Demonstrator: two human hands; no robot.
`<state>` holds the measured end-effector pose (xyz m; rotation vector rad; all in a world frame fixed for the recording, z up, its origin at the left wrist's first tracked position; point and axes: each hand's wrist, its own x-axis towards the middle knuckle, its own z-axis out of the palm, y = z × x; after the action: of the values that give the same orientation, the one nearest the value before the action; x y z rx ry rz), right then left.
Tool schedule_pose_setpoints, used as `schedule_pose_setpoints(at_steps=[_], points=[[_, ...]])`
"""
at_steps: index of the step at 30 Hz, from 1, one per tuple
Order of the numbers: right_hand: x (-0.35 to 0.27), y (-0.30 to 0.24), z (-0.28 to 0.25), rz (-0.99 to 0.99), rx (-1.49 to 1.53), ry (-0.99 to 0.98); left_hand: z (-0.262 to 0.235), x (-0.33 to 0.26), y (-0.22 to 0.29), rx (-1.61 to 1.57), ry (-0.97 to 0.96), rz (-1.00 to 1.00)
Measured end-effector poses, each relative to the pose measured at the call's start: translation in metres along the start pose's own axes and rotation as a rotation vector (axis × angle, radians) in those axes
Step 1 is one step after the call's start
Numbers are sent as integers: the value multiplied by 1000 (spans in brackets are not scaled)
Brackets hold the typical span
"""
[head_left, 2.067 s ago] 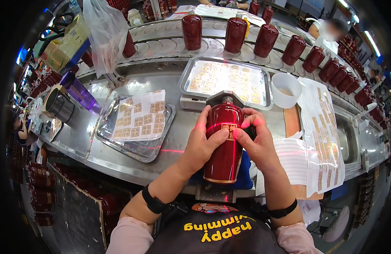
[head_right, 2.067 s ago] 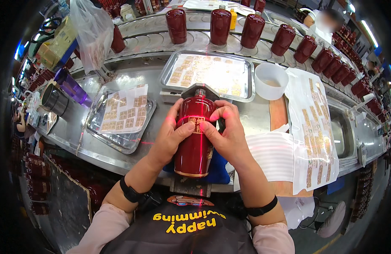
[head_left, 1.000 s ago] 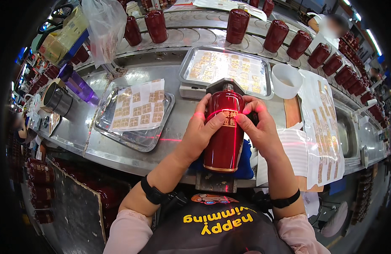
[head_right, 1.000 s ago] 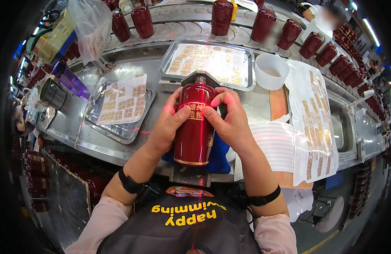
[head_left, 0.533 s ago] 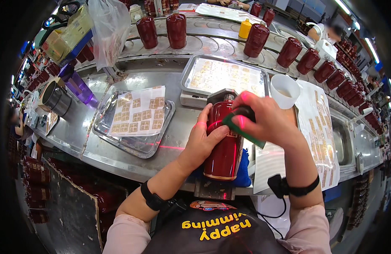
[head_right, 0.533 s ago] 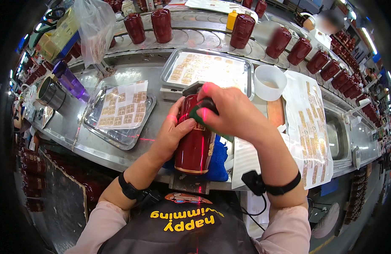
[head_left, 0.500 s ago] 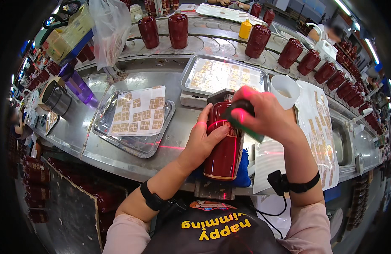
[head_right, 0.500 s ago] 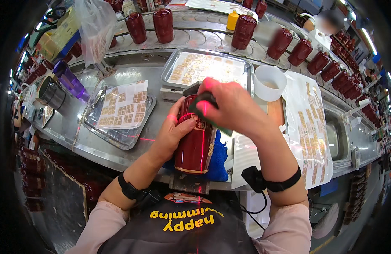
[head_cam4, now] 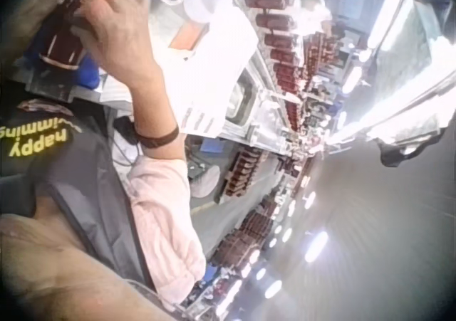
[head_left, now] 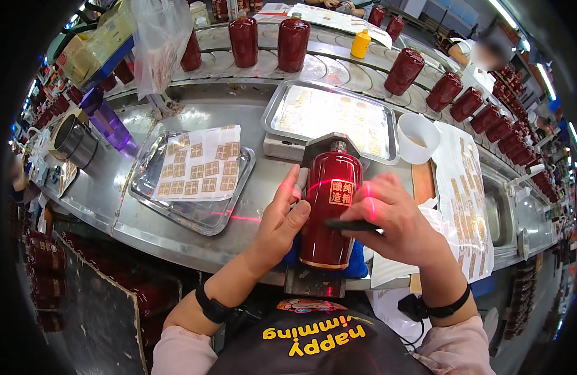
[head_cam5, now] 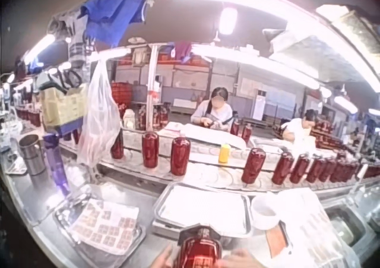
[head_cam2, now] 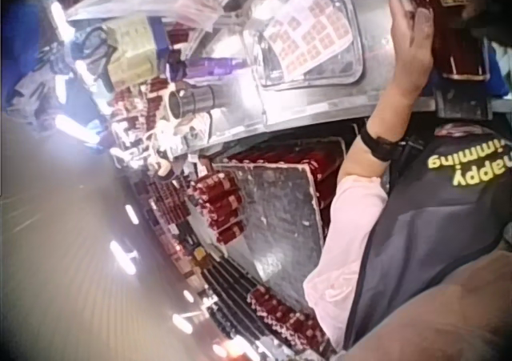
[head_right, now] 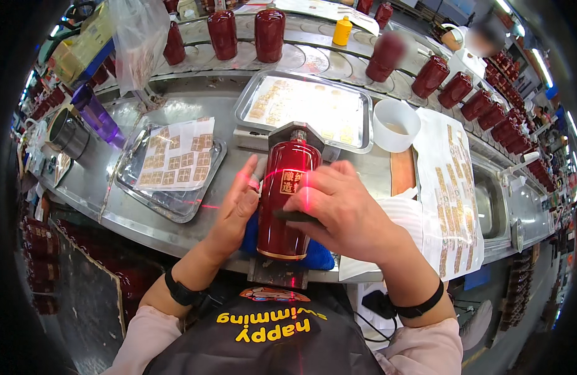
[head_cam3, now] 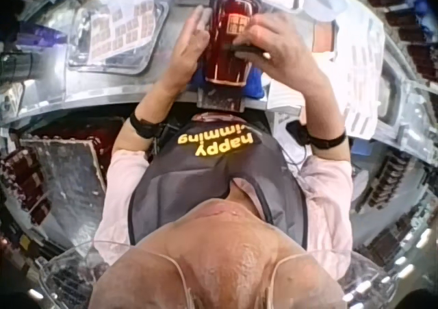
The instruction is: Applying decorative labels and gold decals to red liquor bottles at a factory workstation.
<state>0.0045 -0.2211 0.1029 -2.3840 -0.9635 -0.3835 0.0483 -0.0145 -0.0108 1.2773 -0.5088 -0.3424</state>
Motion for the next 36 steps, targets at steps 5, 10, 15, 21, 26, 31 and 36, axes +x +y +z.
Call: schedule_pose_setpoints(at_steps=[5,10,15,21,26,31,36], points=[[12,33,-2,279,-165,224,4,0,10,-34,-4,55],[4,43,13,570,291,360,-1,-13,9,116,-16,93],[-19,3,15,99,25,157,-11,-14,13,758,-41,475],[7,35,6,309,-167,363,-9,-9,12,736,-6,502],[17,23,-1,304,30,320,-8,-1,32,1038,-224,698],[-3,20,6,394,21,344,-23,38,24,997,-147,692],[30,19,1,195,201,-63,-16,30,13,819,-24,602]])
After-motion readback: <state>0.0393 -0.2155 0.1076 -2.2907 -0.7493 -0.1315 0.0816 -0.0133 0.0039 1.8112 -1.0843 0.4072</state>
